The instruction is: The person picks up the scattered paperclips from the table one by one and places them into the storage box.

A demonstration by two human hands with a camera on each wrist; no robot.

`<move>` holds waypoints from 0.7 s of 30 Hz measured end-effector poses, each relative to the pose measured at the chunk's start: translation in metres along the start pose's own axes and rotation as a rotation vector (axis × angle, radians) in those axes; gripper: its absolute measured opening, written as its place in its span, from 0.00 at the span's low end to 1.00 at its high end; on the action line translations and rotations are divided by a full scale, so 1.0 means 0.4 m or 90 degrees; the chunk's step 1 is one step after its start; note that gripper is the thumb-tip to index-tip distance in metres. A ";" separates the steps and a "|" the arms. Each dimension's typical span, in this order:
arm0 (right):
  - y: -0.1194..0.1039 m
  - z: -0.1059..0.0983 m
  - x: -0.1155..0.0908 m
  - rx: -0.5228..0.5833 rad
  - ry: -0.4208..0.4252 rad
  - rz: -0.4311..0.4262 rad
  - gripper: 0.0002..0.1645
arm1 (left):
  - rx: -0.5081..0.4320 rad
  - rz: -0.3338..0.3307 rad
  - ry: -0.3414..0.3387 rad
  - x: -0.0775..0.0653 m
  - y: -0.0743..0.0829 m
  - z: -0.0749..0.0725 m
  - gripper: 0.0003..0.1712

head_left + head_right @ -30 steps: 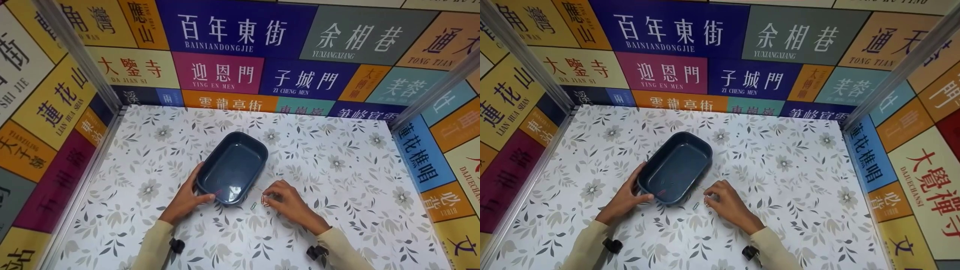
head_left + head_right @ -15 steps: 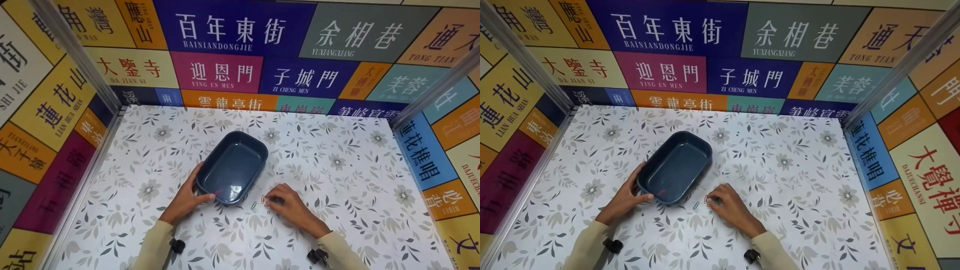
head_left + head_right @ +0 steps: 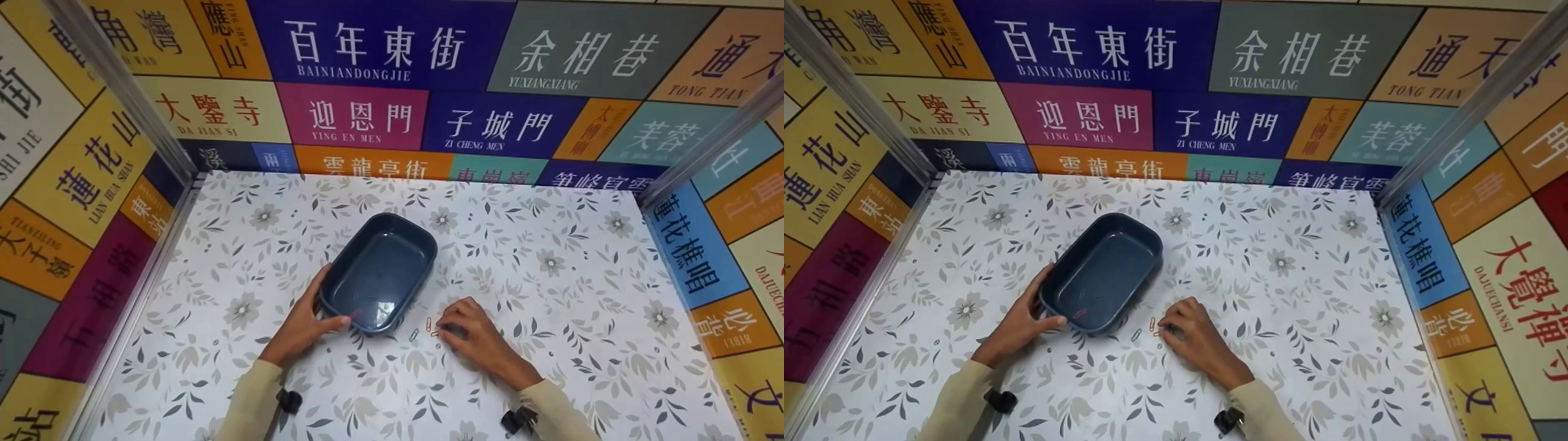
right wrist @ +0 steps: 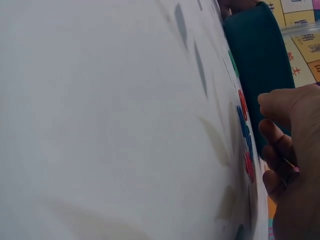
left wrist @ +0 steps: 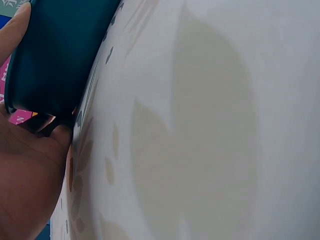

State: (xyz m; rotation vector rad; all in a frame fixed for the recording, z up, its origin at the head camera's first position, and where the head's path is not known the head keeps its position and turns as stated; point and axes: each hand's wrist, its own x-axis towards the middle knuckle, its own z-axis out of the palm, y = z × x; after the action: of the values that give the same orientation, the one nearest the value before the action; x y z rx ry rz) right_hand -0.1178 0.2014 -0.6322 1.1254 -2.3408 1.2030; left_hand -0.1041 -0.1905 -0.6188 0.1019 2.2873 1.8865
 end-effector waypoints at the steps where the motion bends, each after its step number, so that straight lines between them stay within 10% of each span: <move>1: 0.001 0.000 -0.002 -0.002 0.000 -0.004 0.13 | 0.000 0.001 0.000 0.000 0.000 0.000 0.74; 21: 0.019 0.009 -0.039 -0.024 -0.009 0.018 0.10 | 0.013 0.007 -0.006 0.002 -0.001 -0.002 0.73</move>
State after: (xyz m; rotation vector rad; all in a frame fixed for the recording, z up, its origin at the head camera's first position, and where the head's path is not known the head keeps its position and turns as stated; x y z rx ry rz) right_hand -0.1130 0.2091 -0.6473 1.0972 -2.3871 1.1594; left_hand -0.1051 -0.1911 -0.6190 0.1260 2.3043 1.8644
